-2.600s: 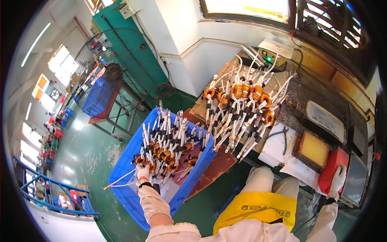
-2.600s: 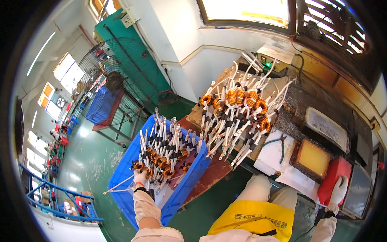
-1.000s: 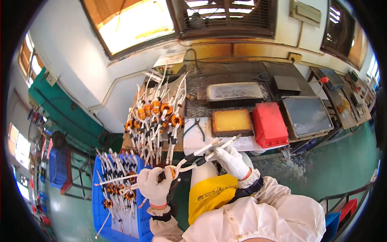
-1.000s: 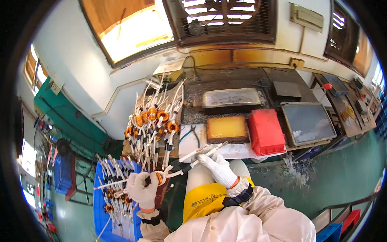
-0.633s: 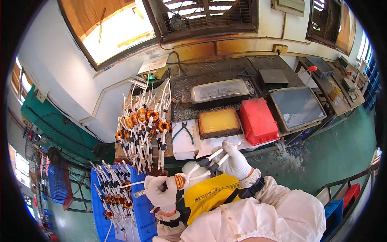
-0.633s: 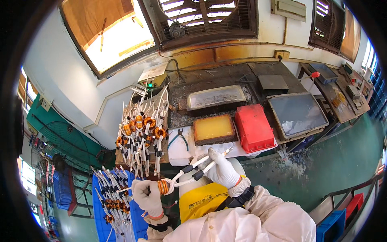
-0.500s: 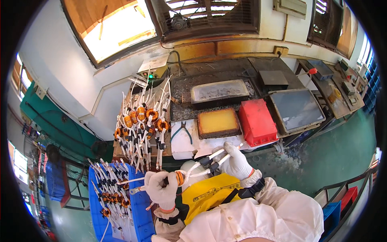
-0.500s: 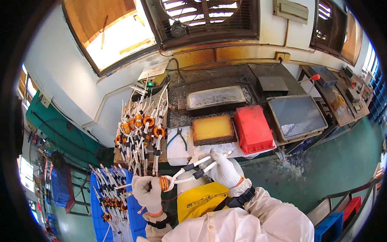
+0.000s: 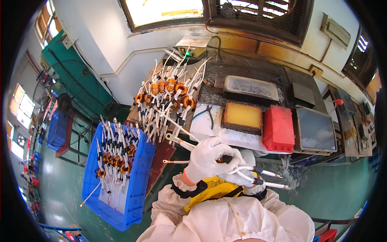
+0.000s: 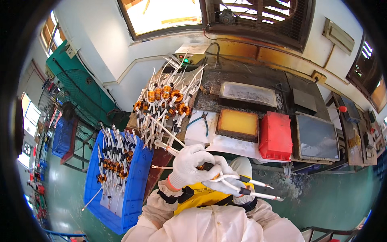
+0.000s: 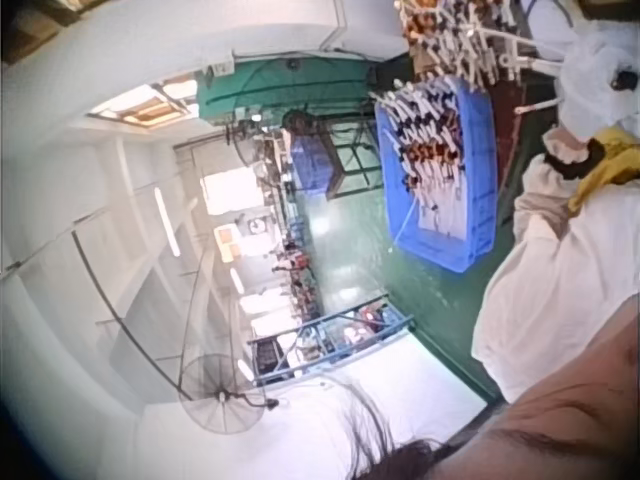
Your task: The worker is dipping electrical coil components into a heated soldering bath to coat the leads.
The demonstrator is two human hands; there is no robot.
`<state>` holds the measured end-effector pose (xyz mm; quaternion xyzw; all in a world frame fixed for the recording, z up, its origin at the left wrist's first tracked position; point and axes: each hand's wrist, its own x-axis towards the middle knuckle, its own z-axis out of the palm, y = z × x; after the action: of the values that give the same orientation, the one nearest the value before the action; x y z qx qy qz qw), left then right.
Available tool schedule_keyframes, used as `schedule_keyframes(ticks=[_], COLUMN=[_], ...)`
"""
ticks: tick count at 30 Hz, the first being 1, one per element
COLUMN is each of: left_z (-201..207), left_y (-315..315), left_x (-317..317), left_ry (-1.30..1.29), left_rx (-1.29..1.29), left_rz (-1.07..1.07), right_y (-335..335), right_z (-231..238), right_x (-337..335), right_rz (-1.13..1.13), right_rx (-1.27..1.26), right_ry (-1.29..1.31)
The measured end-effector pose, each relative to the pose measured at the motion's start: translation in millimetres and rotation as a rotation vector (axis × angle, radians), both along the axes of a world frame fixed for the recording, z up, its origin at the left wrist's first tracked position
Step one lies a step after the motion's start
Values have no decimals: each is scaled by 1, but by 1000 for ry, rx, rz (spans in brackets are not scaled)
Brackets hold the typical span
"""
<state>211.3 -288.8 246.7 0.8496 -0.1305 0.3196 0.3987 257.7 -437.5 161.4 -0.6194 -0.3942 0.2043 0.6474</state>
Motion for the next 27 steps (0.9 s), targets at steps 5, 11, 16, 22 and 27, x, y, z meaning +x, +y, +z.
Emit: schedule_keyframes(ticks=[5, 11, 16, 22, 27], left_z=[2, -12, -33, -51, -37], left_y=[7, 27, 35, 16, 4], left_x=[-2, -41, -42, -21, -10], left_ry=[-9, -90, 375, 401, 615], left_rx=[108, -589, -867, -553, -297], left_rz=[150, 366, 381, 297, 237], right_y=[-7, -25, -36, -29, -28], right_z=[8, -6, -17, -6, 13], right_x=[4, 29, 28, 21, 18], right_rz=[-49, -150, -210, -209, -264], right_rx=[44, 247, 203, 272, 197], right_ry=[409, 561, 601, 547, 517])
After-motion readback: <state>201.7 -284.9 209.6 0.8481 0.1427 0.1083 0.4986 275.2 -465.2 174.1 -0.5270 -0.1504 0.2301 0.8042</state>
